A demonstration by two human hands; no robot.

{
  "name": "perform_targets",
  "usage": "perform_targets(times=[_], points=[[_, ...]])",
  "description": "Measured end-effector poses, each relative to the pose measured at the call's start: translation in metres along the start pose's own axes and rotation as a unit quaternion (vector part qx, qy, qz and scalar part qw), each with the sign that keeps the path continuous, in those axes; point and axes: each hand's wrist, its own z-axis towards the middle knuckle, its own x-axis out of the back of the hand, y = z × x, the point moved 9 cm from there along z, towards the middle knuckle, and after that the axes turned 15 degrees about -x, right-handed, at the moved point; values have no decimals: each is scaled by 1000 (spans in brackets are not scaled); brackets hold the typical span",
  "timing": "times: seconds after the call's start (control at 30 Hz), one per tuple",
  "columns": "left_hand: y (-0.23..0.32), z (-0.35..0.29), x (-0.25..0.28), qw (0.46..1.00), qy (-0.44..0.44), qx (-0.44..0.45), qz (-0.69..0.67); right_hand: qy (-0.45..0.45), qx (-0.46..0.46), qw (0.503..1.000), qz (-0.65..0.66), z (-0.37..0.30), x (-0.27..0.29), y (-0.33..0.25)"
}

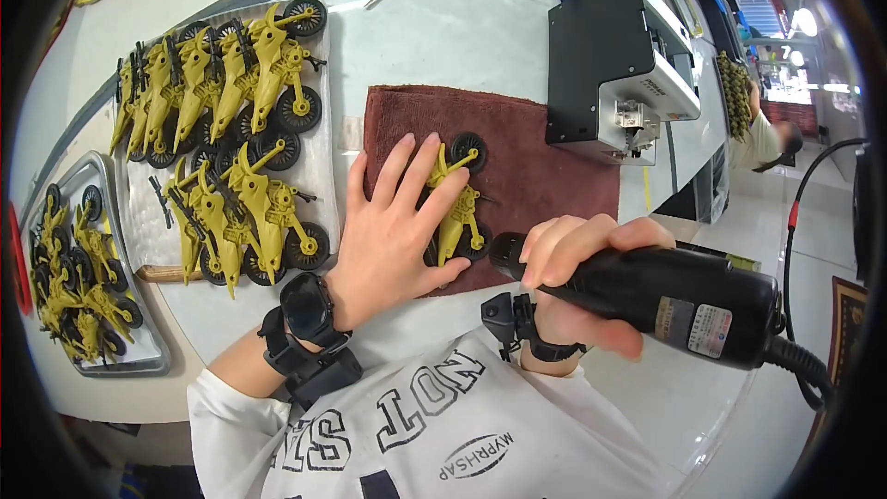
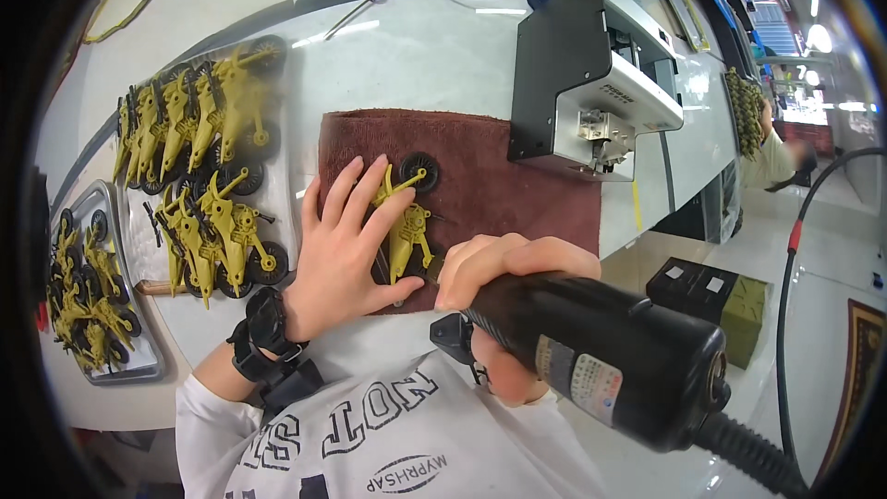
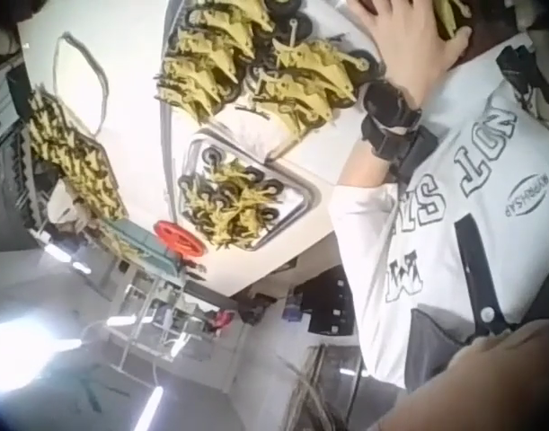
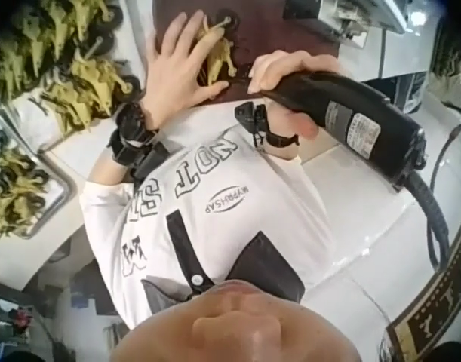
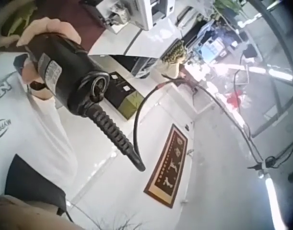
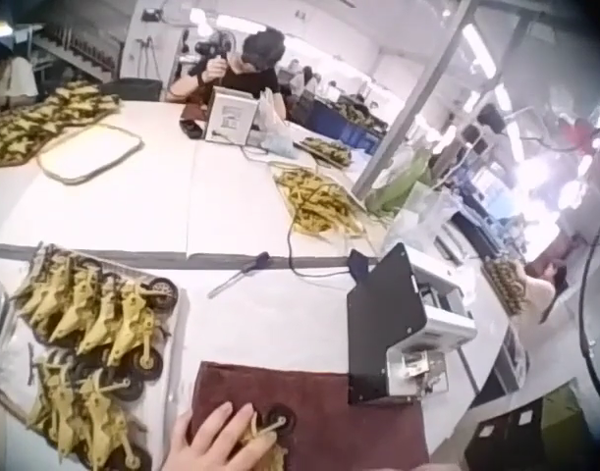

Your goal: The recorder uses an electric screwdriver to attach wheels or components to yellow toy motorcycle models at a workstation.

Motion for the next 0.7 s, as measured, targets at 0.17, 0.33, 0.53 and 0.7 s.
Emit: perform_targets(times=[0.17,0.33,0.53,0.7], points=[[3,3,2,1000,2,-3,4,87,6,996,-23,2,10,-1],[-3,-2,-2,1000,-2,10,25,79,41,996,-10,5,21,-13],[6,4,0,1000,7,-5,16,343,134,923,-113,20,143,-114],[3,1,1,1000,16,-6,14,431,45,885,-168,45,176,-76]])
